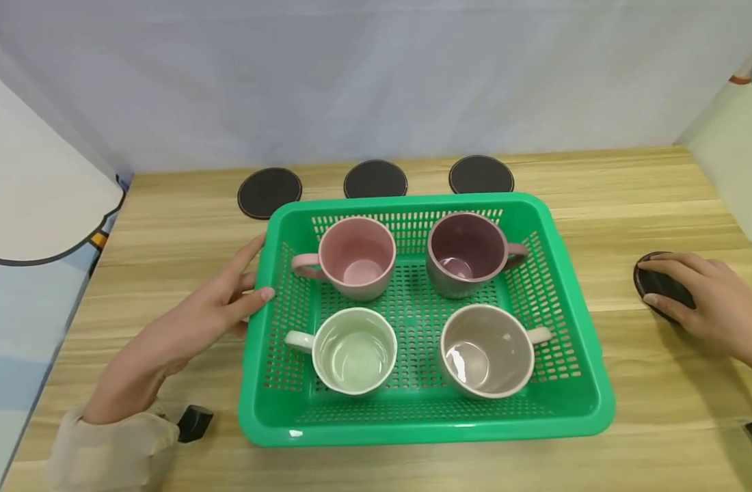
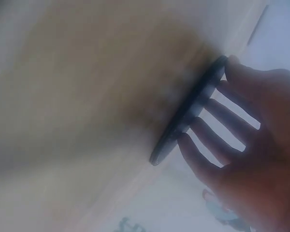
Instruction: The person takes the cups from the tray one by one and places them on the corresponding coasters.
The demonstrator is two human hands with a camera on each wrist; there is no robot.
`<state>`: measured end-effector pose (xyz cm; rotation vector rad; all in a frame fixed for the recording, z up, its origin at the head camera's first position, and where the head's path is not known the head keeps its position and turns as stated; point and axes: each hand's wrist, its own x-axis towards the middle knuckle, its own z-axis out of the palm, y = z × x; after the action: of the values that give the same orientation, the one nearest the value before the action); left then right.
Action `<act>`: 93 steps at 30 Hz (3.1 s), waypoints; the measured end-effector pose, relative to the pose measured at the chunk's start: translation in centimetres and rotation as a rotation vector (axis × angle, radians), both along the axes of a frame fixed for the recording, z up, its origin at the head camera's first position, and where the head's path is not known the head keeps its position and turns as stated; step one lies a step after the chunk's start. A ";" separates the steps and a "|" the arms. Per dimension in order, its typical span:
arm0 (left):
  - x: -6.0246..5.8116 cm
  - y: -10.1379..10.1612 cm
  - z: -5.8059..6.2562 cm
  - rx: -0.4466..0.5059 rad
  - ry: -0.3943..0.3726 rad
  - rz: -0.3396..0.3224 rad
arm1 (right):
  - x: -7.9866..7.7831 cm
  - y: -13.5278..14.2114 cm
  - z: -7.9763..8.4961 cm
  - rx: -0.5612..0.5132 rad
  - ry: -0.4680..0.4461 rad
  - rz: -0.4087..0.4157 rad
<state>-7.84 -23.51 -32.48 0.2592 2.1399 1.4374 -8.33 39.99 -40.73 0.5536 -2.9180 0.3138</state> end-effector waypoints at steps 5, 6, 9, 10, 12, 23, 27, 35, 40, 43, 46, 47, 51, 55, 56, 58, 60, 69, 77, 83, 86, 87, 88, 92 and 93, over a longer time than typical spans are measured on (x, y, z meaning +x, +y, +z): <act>-0.1 0.0 -0.1 0.000 -0.002 0.002 | -1.0 -0.8 0.6 0.019 -0.080 -0.028; -0.1 0.0 -0.1 0.000 0.000 0.001 | -1.2 -1.0 0.7 0.024 -0.096 -0.034; -0.1 0.0 -0.1 0.004 0.002 -0.002 | -1.9 -1.5 1.0 0.042 -0.140 -0.038; -0.1 0.0 -0.1 0.002 0.002 -0.004 | -2.2 -1.7 1.0 0.044 -0.147 -0.034; -0.1 -0.1 -0.1 0.001 0.004 -0.007 | -2.9 -2.1 1.1 0.052 -0.165 -0.022; 0.0 0.1 -0.1 -0.002 0.008 -0.002 | -6.4 -4.2 1.9 0.009 -0.202 0.044; 0.0 0.1 -0.1 -0.002 0.013 -0.004 | -7.5 -4.7 2.1 -0.013 -0.225 0.056; -0.1 0.0 0.0 -0.001 0.016 -0.004 | -9.4 -5.3 2.5 0.014 -0.262 0.074; 0.1 0.0 0.0 0.004 0.017 -0.003 | -10.6 -5.5 2.7 0.027 -0.284 0.075; 0.1 0.0 0.0 0.007 0.019 -0.003 | -11.2 -5.6 2.8 0.032 -0.300 0.070; 0.0 0.1 0.1 0.011 0.016 -0.004 | -11.8 -5.6 2.8 0.031 -0.314 0.068; 0.0 0.1 0.1 0.012 0.014 -0.004 | -12.0 -5.5 2.8 0.029 -0.316 0.067; -0.1 0.2 0.1 0.016 0.008 -0.003 | -12.8 -5.4 2.9 0.023 -0.321 0.064; 0.0 0.1 0.0 0.012 0.004 0.000 | -13.6 -5.3 2.7 0.024 -0.328 0.053; 0.0 0.1 0.0 0.013 0.004 0.000 | -13.8 -5.2 2.7 0.024 -0.330 0.050; 0.0 0.1 0.0 0.013 0.002 -0.001 | -14.3 -5.1 2.6 0.023 -0.330 0.051; 0.0 0.0 0.0 0.012 0.001 -0.001 | -14.8 -5.2 2.5 0.017 -0.328 0.058; 0.0 0.0 -0.1 0.013 0.003 -0.004 | -16.6 -5.3 2.7 0.000 -0.347 0.043; 0.3 -0.6 0.1 -0.020 0.018 0.001 | -18.2 -5.8 2.5 -0.036 -0.331 0.070; 0.5 -0.5 0.1 -0.021 0.022 0.001 | -18.5 -6.3 2.4 -0.046 -0.334 0.071; 0.6 -0.5 0.1 -0.016 0.022 0.002 | -18.6 -6.5 2.4 -0.046 -0.330 0.068; 0.6 -0.5 0.1 -0.013 0.021 0.003 | -18.6 -6.5 2.4 -0.045 -0.328 0.066; 0.6 -0.5 0.1 -0.010 0.020 0.004 | -18.7 -6.5 2.4 -0.042 -0.325 0.064; 0.6 -0.4 0.1 0.001 0.016 0.005 | -18.6 -6.6 2.3 -0.025 -0.311 0.063; 0.6 -0.4 0.1 0.001 0.017 0.006 | -18.6 -6.6 2.3 -0.022 -0.313 0.061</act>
<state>-7.22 -23.87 -32.35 0.2668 2.1547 1.4445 -26.93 33.41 -38.38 0.6446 -3.1953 0.4793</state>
